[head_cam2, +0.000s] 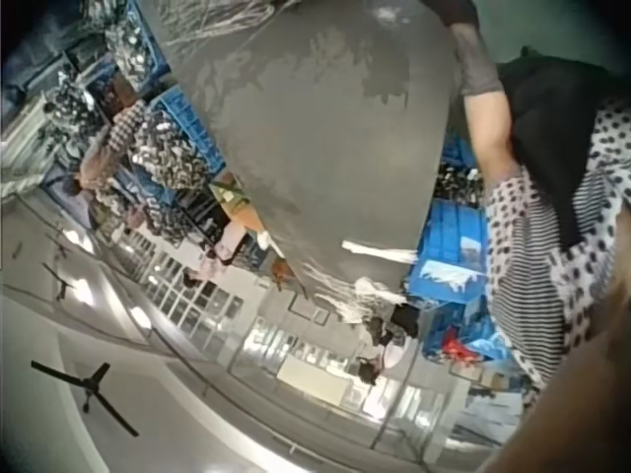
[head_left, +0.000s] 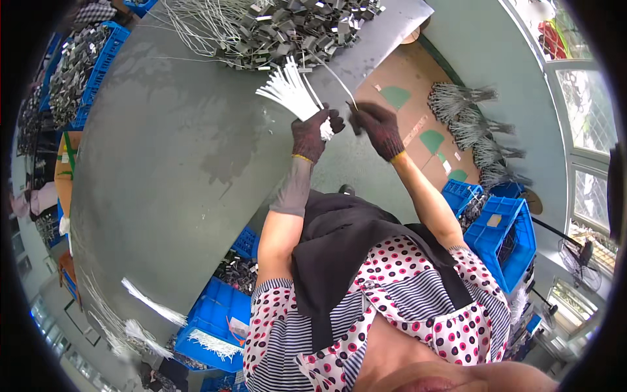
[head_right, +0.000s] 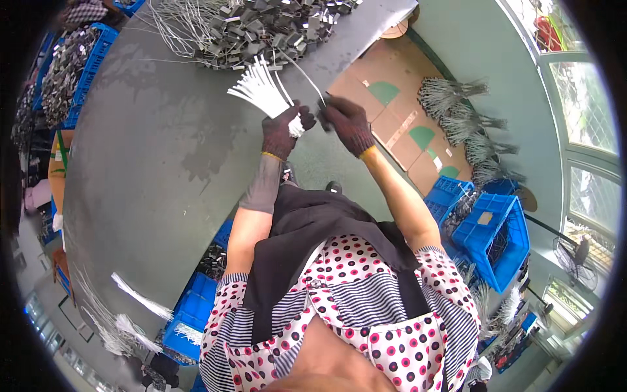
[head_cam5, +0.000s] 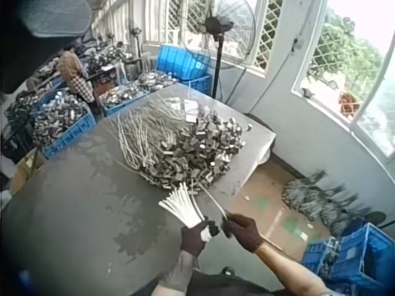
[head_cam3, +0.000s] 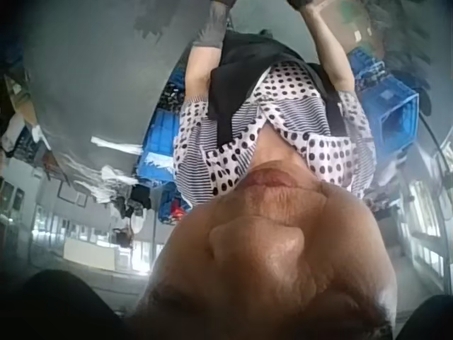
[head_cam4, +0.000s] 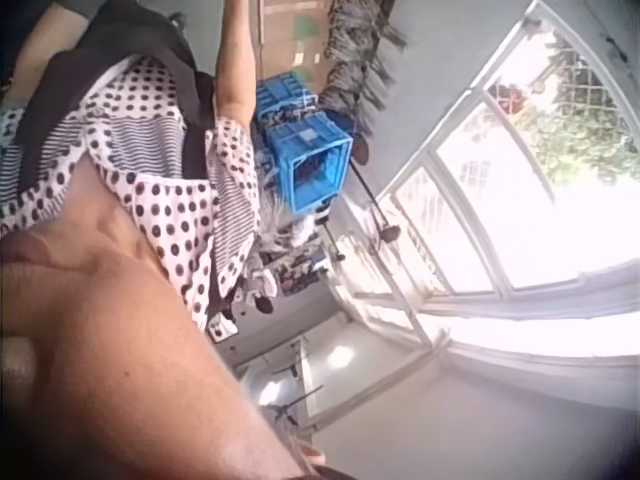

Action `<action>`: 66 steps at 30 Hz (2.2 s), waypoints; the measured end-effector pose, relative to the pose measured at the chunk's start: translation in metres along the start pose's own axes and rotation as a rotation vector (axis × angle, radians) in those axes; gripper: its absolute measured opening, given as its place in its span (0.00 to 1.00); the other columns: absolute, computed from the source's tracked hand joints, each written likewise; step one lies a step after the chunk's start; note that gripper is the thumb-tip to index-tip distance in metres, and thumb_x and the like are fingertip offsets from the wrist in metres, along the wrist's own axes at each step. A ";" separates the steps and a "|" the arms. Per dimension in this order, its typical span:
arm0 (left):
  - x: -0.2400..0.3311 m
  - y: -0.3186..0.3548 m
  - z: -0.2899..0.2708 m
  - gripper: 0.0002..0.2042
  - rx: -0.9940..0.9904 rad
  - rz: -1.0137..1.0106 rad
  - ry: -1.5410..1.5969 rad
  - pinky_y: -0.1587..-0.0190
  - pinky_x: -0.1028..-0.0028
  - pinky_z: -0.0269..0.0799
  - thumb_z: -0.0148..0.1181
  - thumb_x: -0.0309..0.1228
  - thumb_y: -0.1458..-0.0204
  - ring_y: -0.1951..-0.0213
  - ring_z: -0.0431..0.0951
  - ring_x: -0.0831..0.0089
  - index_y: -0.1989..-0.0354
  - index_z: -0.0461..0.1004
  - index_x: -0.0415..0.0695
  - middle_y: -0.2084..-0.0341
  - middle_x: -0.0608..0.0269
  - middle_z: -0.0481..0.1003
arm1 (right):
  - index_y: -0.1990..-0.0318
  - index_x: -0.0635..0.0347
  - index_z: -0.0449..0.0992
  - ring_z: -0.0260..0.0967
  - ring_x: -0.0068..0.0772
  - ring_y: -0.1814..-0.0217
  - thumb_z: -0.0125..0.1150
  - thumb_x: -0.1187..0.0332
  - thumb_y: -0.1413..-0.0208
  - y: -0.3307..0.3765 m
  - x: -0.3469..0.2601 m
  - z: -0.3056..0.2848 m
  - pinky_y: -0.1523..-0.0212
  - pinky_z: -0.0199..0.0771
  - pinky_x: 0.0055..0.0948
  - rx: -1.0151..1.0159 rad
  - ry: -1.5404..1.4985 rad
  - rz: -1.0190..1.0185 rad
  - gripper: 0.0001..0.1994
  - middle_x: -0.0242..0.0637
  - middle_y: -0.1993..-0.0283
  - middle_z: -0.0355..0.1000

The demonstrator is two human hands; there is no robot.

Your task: Picking up bundles of white wires from a bin and sorting them on a table.

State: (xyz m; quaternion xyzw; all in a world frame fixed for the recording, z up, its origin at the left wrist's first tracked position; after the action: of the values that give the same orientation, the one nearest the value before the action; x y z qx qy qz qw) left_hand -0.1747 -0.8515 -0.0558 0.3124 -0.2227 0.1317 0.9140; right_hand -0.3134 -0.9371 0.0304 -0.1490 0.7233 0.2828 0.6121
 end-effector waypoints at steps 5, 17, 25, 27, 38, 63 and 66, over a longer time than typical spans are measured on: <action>-0.044 -0.007 0.013 0.10 -0.074 -0.070 0.031 0.56 0.50 0.81 0.56 0.21 0.43 0.64 0.81 0.51 0.53 0.72 0.32 0.63 0.46 0.78 | 0.65 0.67 0.78 0.65 0.19 0.77 0.61 0.61 0.38 0.154 0.100 -0.081 0.77 0.66 0.23 -0.073 0.145 0.487 0.14 0.32 0.75 0.72; 0.021 0.056 0.009 0.11 0.000 0.211 0.140 0.49 0.46 0.77 0.58 0.30 0.40 0.59 0.79 0.54 0.51 0.71 0.42 0.60 0.51 0.76 | 0.65 0.66 0.78 0.67 0.27 0.72 0.58 0.53 0.41 0.317 0.180 -0.169 0.68 0.68 0.34 0.099 0.412 0.413 0.20 0.37 0.76 0.73; 0.093 0.097 -0.036 0.16 0.241 0.470 0.206 0.55 0.48 0.78 0.62 0.34 0.42 0.62 0.78 0.56 0.47 0.70 0.44 0.58 0.51 0.75 | 0.67 0.63 0.78 0.68 0.27 0.72 0.58 0.49 0.39 0.316 0.184 -0.177 0.70 0.68 0.36 0.081 0.513 0.351 0.22 0.37 0.77 0.72; 0.101 0.101 -0.049 0.16 0.257 0.480 0.216 0.56 0.48 0.78 0.62 0.34 0.42 0.62 0.78 0.56 0.47 0.70 0.44 0.59 0.51 0.75 | 0.67 0.63 0.78 0.68 0.28 0.72 0.57 0.48 0.39 0.316 0.189 -0.177 0.70 0.68 0.37 0.072 0.559 0.416 0.23 0.38 0.77 0.72; 0.144 0.093 -0.102 0.17 0.284 0.504 0.132 0.60 0.49 0.80 0.62 0.33 0.42 0.68 0.79 0.55 0.46 0.71 0.43 0.61 0.50 0.76 | 0.70 0.64 0.79 0.70 0.34 0.73 0.62 0.49 0.44 0.261 0.136 -0.119 0.69 0.69 0.38 -0.079 0.660 0.485 0.22 0.44 0.77 0.74; 0.118 0.041 -0.091 0.10 0.253 0.159 -0.224 0.71 0.74 0.71 0.71 0.27 0.50 0.72 0.77 0.75 0.62 0.79 0.37 0.69 0.61 0.79 | 0.40 0.70 0.66 0.77 0.40 0.55 0.49 0.45 0.38 -0.003 0.013 0.141 0.63 0.79 0.37 -0.163 0.221 0.318 0.34 0.52 0.53 0.76; 0.118 0.026 -0.103 0.12 0.209 0.246 -0.394 0.67 0.74 0.73 0.70 0.28 0.49 0.69 0.78 0.75 0.58 0.79 0.36 0.68 0.62 0.79 | 0.40 0.71 0.65 0.73 0.53 0.47 0.47 0.46 0.37 -0.051 0.003 0.187 0.53 0.76 0.44 -0.128 0.367 0.217 0.33 0.62 0.48 0.72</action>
State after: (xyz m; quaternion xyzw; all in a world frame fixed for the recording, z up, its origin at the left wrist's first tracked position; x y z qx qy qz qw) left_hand -0.0488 -0.7545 -0.0574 0.3955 -0.4180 0.2008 0.7928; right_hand -0.1358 -0.8665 -0.0014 -0.1574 0.8149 0.3605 0.4257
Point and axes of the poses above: each hand's wrist, its own y-axis away from the middle knuckle, its own z-axis out of the palm, x = y × z, the point moved 6 cm from there along -y, towards the middle knuckle
